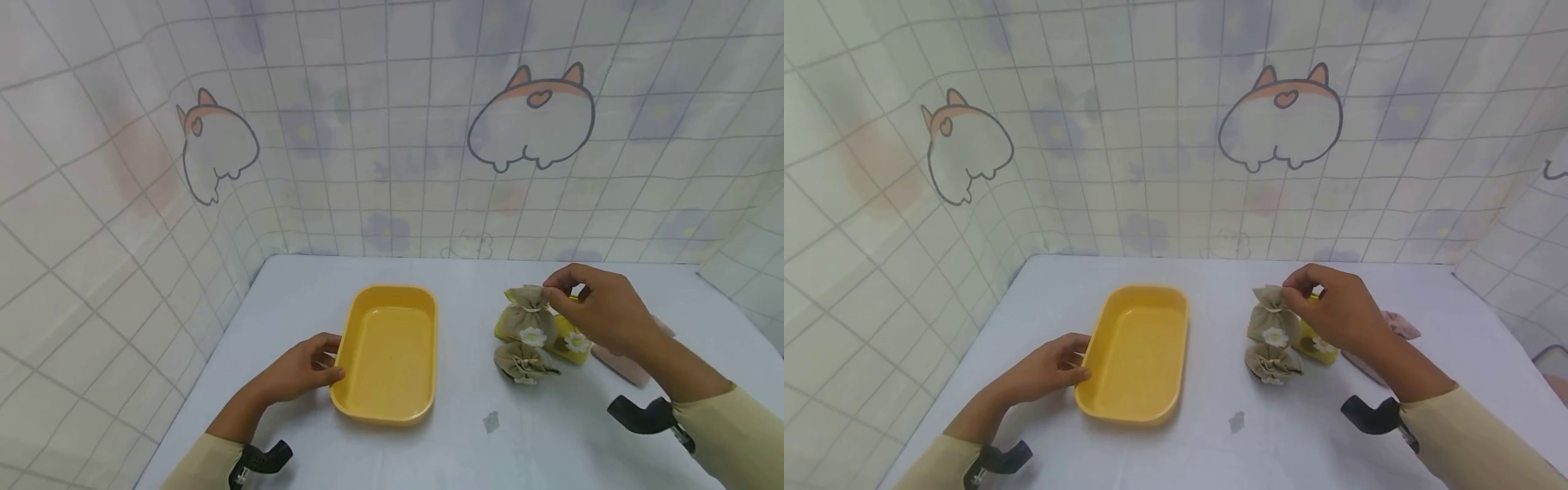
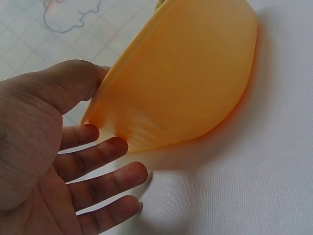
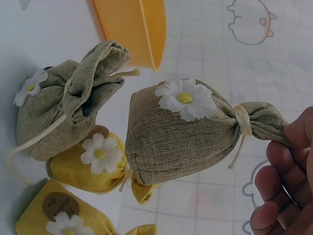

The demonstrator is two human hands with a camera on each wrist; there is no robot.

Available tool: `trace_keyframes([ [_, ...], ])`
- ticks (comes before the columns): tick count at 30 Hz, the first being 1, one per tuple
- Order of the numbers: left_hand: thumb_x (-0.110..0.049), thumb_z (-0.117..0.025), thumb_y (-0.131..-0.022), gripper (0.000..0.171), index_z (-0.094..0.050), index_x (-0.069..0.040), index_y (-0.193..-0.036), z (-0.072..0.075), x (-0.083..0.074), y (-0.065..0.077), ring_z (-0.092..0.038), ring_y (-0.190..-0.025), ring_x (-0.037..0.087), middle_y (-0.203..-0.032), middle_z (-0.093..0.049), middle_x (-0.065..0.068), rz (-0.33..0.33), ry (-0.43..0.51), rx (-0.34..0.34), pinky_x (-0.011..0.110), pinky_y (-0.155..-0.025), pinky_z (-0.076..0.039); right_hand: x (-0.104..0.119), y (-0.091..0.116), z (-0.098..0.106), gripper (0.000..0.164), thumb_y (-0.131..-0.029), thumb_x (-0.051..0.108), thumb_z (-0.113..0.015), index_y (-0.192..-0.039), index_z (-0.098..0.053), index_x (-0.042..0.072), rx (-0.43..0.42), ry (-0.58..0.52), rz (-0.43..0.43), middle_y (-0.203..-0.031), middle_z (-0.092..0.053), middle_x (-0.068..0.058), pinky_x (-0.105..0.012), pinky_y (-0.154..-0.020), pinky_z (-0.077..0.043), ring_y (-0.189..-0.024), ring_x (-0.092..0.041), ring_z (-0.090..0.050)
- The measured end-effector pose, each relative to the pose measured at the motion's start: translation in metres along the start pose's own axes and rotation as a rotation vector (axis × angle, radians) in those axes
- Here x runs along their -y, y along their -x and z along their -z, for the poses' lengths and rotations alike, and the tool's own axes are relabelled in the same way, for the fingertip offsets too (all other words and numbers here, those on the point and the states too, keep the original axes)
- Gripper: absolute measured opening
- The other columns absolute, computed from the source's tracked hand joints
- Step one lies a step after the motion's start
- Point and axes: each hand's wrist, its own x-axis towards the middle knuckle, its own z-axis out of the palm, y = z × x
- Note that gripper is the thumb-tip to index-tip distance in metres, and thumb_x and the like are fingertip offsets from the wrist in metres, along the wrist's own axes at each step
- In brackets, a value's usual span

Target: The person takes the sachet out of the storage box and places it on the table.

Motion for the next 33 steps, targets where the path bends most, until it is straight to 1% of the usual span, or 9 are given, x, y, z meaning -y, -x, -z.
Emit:
trace_keyframes([
  [2, -0.034, -0.078, -0.092, 0.06, -0.055, -0.012, -0.142, 0.0, 0.0, 0.0, -0.063, -0.112, 0.02, -0.133, -0.062, 0.002, 0.004, -0.001, -0.001, 0.044, -0.096, -0.055, -0.002, 0.003, 0.002, 0.012, -0.101, 0.028, -0.066, -0.1, -0.071, 0.017, -0.001, 0.009, -0.004, -0.089, -0.064, -0.001, -0.029, -0.046, -0.043, -0.072, -0.022, -0.053],
  [7, -0.034, -0.078, -0.092, 0.059, -0.055, -0.013, -0.142, 0.0, 0.0, -0.002, -0.064, -0.112, 0.02, -0.133, -0.062, 0.001, -0.003, -0.005, 0.003, 0.044, -0.097, -0.054, -0.008, 0.009, 0.008, 0.018, -0.103, 0.034, -0.063, -0.105, -0.07, 0.017, 0.026, 0.014, -0.053, -0.09, -0.062, -0.003, -0.031, -0.038, -0.04, -0.065, -0.02, -0.051],
  [11, -0.035, -0.078, -0.092, 0.059, -0.055, -0.013, -0.142, 0.0, 0.0, -0.003, -0.064, -0.111, 0.019, -0.133, -0.063, 0.001, -0.014, -0.014, 0.005, 0.043, -0.097, -0.054, -0.013, 0.013, 0.011, 0.014, -0.102, 0.028, -0.065, -0.104, -0.07, 0.015, 0.006, 0.044, -0.038, -0.087, -0.063, -0.002, -0.03, -0.039, -0.041, -0.064, -0.018, -0.052],
  [14, -0.036, -0.079, -0.092, 0.06, -0.055, -0.013, -0.142, 0.0, 0.0, -0.003, -0.063, -0.111, 0.019, -0.133, -0.063, 0.001, -0.004, -0.011, 0.005, 0.044, -0.097, -0.054, -0.017, 0.016, 0.013, 0.013, -0.101, 0.027, -0.066, -0.104, -0.07, 0.015, 0.003, 0.051, -0.047, -0.085, -0.063, -0.001, -0.029, -0.039, -0.04, -0.064, -0.018, -0.051],
  [17, -0.035, -0.078, -0.092, 0.059, -0.055, -0.013, -0.142, 0.0, 0.0, -0.002, -0.063, -0.111, 0.019, -0.132, -0.063, 0.001, 0.003, -0.008, 0.005, 0.044, -0.097, -0.054, -0.022, 0.019, 0.014, 0.016, -0.102, 0.029, -0.065, -0.105, -0.07, 0.014, 0.01, 0.054, -0.079, -0.084, -0.062, -0.001, -0.03, -0.04, -0.041, -0.063, -0.017, -0.051],
  [21, -0.033, -0.078, -0.092, 0.058, -0.055, -0.013, -0.141, 0.001, 0.0, -0.002, -0.063, -0.111, 0.019, -0.132, -0.063, 0.001, -0.004, -0.007, 0.008, 0.044, -0.097, -0.054, -0.026, 0.022, 0.015, 0.02, -0.103, 0.033, -0.063, -0.106, -0.069, 0.014, 0.024, 0.059, -0.12, -0.079, -0.062, -0.002, -0.03, -0.041, -0.042, -0.058, -0.018, -0.053],
  [26, -0.033, -0.079, -0.092, 0.058, -0.055, -0.013, -0.141, 0.001, 0.001, -0.003, -0.063, -0.111, 0.019, -0.132, -0.062, 0.001, -0.005, -0.009, 0.011, 0.043, -0.097, -0.054, -0.03, 0.026, 0.018, 0.021, -0.103, 0.036, -0.061, -0.107, -0.068, 0.016, 0.025, 0.062, -0.134, -0.072, -0.061, -0.002, -0.03, -0.042, -0.039, -0.053, -0.017, -0.056],
  [30, -0.033, -0.079, -0.092, 0.058, -0.055, -0.013, -0.141, 0.001, 0.002, -0.003, -0.064, -0.111, 0.019, -0.131, -0.063, 0.001, -0.006, -0.008, 0.011, 0.043, -0.097, -0.054, -0.033, 0.029, 0.02, 0.021, -0.103, 0.037, -0.062, -0.106, -0.068, 0.018, 0.019, 0.072, -0.139, -0.069, -0.061, 0.0, -0.03, -0.044, -0.039, -0.054, -0.016, -0.056],
  [33, -0.034, -0.079, -0.092, 0.058, -0.055, -0.013, -0.141, 0.001, 0.003, -0.003, -0.063, -0.111, 0.019, -0.131, -0.063, 0.0, -0.007, -0.007, 0.011, 0.043, -0.097, -0.054, -0.035, 0.031, 0.02, 0.02, -0.102, 0.035, -0.064, -0.105, -0.069, 0.017, 0.004, 0.083, -0.136, -0.071, -0.061, 0.0, -0.03, -0.045, -0.039, -0.06, -0.016, -0.054],
])
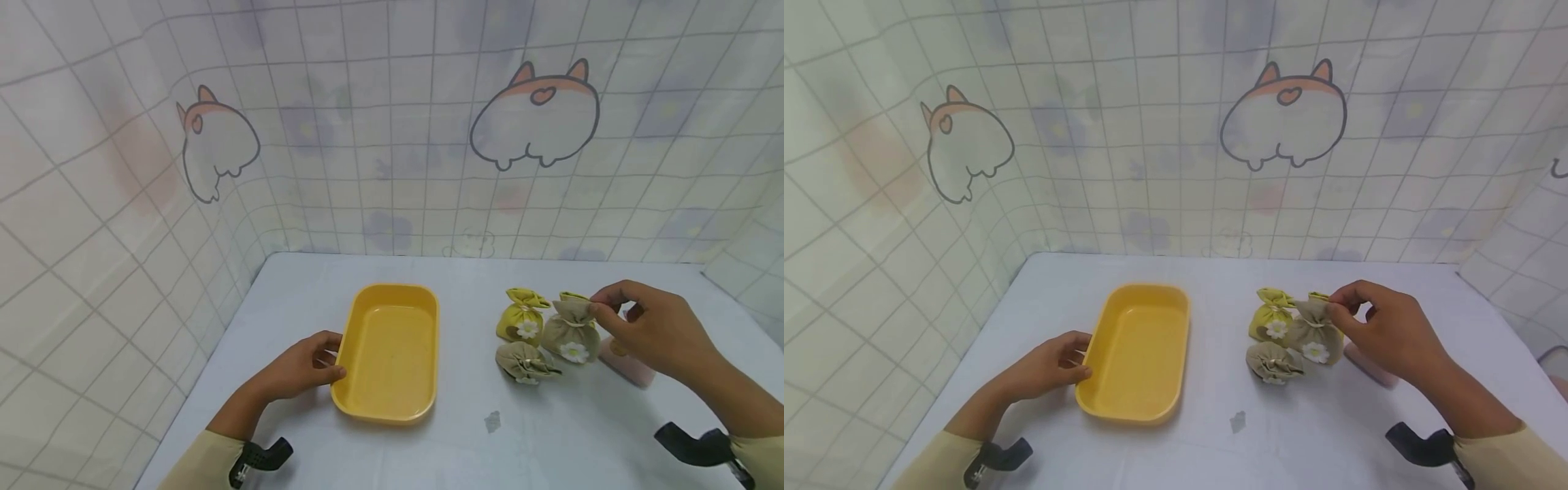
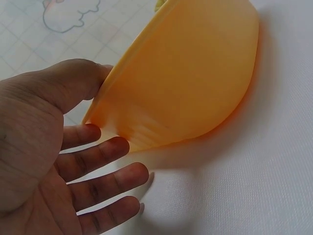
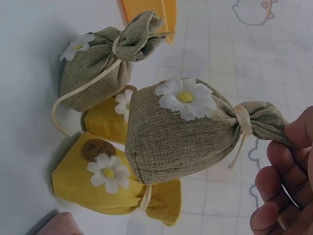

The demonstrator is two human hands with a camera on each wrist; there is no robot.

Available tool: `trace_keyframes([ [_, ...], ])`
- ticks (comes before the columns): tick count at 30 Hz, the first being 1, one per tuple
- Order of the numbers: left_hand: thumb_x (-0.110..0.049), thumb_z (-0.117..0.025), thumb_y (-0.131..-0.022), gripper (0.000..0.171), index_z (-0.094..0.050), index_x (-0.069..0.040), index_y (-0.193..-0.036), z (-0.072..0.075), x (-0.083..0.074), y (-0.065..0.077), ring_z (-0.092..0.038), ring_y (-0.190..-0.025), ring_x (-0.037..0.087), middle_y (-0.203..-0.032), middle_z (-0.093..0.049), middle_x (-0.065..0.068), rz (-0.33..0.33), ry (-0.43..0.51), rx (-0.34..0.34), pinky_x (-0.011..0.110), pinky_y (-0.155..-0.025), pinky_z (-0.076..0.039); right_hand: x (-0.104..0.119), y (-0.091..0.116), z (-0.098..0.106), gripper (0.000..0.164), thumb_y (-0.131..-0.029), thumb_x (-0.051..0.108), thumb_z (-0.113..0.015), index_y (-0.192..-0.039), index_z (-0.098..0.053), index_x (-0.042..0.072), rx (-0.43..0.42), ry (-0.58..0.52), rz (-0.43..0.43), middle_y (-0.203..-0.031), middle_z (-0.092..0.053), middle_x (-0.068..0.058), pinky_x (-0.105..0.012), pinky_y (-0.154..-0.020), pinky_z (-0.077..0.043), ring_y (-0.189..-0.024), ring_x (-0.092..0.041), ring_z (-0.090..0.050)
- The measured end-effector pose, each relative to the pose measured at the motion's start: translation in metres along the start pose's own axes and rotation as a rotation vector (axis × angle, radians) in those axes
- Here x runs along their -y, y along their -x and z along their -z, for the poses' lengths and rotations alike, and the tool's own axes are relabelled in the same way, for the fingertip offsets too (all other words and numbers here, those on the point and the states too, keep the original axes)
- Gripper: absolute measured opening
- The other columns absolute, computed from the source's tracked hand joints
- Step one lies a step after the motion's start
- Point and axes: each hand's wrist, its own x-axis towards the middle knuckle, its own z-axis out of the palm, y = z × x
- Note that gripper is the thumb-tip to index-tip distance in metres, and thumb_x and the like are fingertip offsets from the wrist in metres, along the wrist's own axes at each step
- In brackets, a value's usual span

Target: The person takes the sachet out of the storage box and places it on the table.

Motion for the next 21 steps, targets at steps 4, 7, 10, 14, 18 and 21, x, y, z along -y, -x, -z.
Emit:
trace_keyframes([
  [4, -0.036, -0.079, -0.091, 0.059, -0.055, -0.013, -0.14, -0.001, 0.0, 0.001, -0.063, -0.111, 0.019, -0.131, -0.063, 0.0, 0.006, -0.003, -0.003, 0.042, -0.097, -0.054, -0.001, 0.004, -0.002, 0.017, -0.1, 0.03, -0.066, -0.103, -0.071, 0.013, -0.026, 0.017, -0.001, -0.081, -0.061, -0.002, -0.029, -0.045, -0.039, -0.069, -0.02, -0.051],
  [7, -0.037, -0.079, -0.091, 0.06, -0.055, -0.013, -0.14, -0.002, 0.0, 0.003, -0.063, -0.111, 0.019, -0.13, -0.063, 0.001, 0.008, -0.009, -0.006, 0.042, -0.096, -0.055, -0.002, 0.008, -0.003, 0.015, -0.1, 0.027, -0.067, -0.101, -0.07, 0.012, -0.042, 0.031, -0.009, -0.084, -0.061, -0.003, -0.029, -0.044, -0.039, -0.071, -0.021, -0.051],
  [10, -0.035, -0.079, -0.092, 0.059, -0.055, -0.012, -0.141, -0.001, -0.001, 0.003, -0.063, -0.11, 0.019, -0.13, -0.063, 0.002, -0.003, -0.011, -0.002, 0.042, -0.096, -0.055, -0.004, 0.011, -0.004, 0.014, -0.1, 0.025, -0.067, -0.1, -0.07, 0.011, -0.049, 0.033, -0.006, -0.083, -0.061, -0.003, -0.028, -0.044, -0.039, -0.07, -0.021, -0.05],
  [14, -0.035, -0.078, -0.093, 0.059, -0.054, -0.01, -0.141, 0.002, -0.002, 0.003, -0.063, -0.111, 0.02, -0.13, -0.063, 0.003, -0.021, -0.009, 0.005, 0.042, -0.096, -0.055, -0.009, 0.012, -0.006, 0.014, -0.099, 0.025, -0.068, -0.101, -0.07, 0.011, -0.048, 0.029, 0.005, -0.083, -0.062, -0.002, -0.028, -0.045, -0.039, -0.07, -0.019, -0.05],
  [18, -0.034, -0.078, -0.093, 0.059, -0.054, -0.009, -0.141, 0.003, -0.003, 0.003, -0.063, -0.111, 0.021, -0.13, -0.062, 0.004, -0.033, -0.01, 0.003, 0.044, -0.097, -0.054, -0.014, 0.01, -0.007, 0.015, -0.1, 0.024, -0.067, -0.102, -0.07, 0.01, -0.042, 0.014, 0.007, -0.082, -0.063, -0.001, -0.028, -0.047, -0.041, -0.071, -0.02, -0.052],
  [21, -0.035, -0.078, -0.093, 0.059, -0.054, -0.008, -0.141, 0.003, -0.003, 0.003, -0.063, -0.111, 0.021, -0.13, -0.063, 0.004, -0.032, -0.013, 0.0, 0.044, -0.097, -0.054, -0.016, 0.008, -0.008, 0.018, -0.101, 0.025, -0.066, -0.104, -0.07, 0.008, -0.027, -0.001, -0.006, -0.08, -0.065, -0.001, -0.028, -0.049, -0.043, -0.073, -0.021, -0.054],
])
